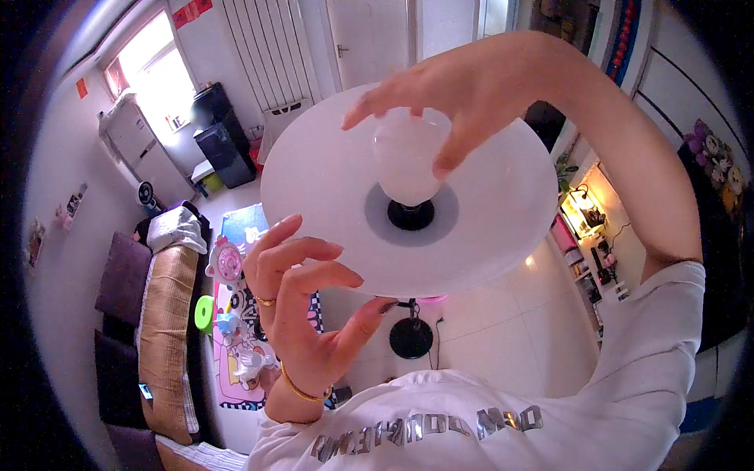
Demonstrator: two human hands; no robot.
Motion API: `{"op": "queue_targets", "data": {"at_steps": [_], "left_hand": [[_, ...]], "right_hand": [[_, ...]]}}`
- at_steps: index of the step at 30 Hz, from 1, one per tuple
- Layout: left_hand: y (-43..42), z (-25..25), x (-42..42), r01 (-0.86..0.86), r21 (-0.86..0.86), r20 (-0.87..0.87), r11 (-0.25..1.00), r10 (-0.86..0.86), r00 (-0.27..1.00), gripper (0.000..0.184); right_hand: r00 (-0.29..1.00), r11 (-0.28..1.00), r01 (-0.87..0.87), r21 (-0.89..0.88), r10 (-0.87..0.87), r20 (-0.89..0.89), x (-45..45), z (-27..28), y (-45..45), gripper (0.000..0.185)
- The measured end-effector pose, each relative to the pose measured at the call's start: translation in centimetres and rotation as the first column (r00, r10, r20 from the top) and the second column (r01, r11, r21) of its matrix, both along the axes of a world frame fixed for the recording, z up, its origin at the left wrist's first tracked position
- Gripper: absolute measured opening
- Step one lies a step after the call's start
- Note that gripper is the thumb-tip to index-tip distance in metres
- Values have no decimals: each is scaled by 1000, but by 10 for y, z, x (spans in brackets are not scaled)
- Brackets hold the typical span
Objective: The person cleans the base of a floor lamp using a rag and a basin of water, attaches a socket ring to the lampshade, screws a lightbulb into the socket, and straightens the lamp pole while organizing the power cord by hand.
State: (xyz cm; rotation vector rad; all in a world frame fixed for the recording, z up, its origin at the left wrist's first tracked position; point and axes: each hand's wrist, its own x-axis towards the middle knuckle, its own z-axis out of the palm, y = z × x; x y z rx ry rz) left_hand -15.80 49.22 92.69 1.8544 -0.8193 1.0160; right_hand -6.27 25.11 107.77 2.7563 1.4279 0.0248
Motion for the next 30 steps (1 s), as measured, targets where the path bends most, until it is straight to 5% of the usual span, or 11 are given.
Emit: {"op": "queue_targets", "data": {"at_steps": [4,7,10,13,16,20,25,28,30], "left_hand": [[-2,1,-1,-8,-2,-1,1000,8,1000,34],[-2,2,1,-15,7,22,1000,15,1000,33],[-1,3,0,-10,11,5,1000,10,1000,33],[0,2,1,1,10,3,1000,-1,1000,32],[0,1,0,3,6,4,1000,-3,1000,32],[1,2,-1,8,14,-4,1000,-8,1000,31],[-1,1,0,10,9,15,1000,-11,1000,31],[-1,1,0,-3,4,22,1000,3,1000,30],[1,2,1,3,18,28,1000,-4,1000,29]], "right_hand": [[900,904,410,-123,-423,-108,-21,13,26,73],[783,772,615,-162,-621,13,-14,15,36,71],[828,827,560,-47,-557,73,-32,23,35,74],[989,995,-90,49,83,123,-1,2,0,82],[997,996,31,-80,-37,-72,-2,6,7,88],[945,937,308,-162,-322,-63,-23,17,25,69],[744,686,601,-411,-668,-25,-20,15,48,76],[717,676,612,-411,-693,-71,-20,22,49,81],[860,835,509,-208,-504,80,-24,21,35,69]]}}
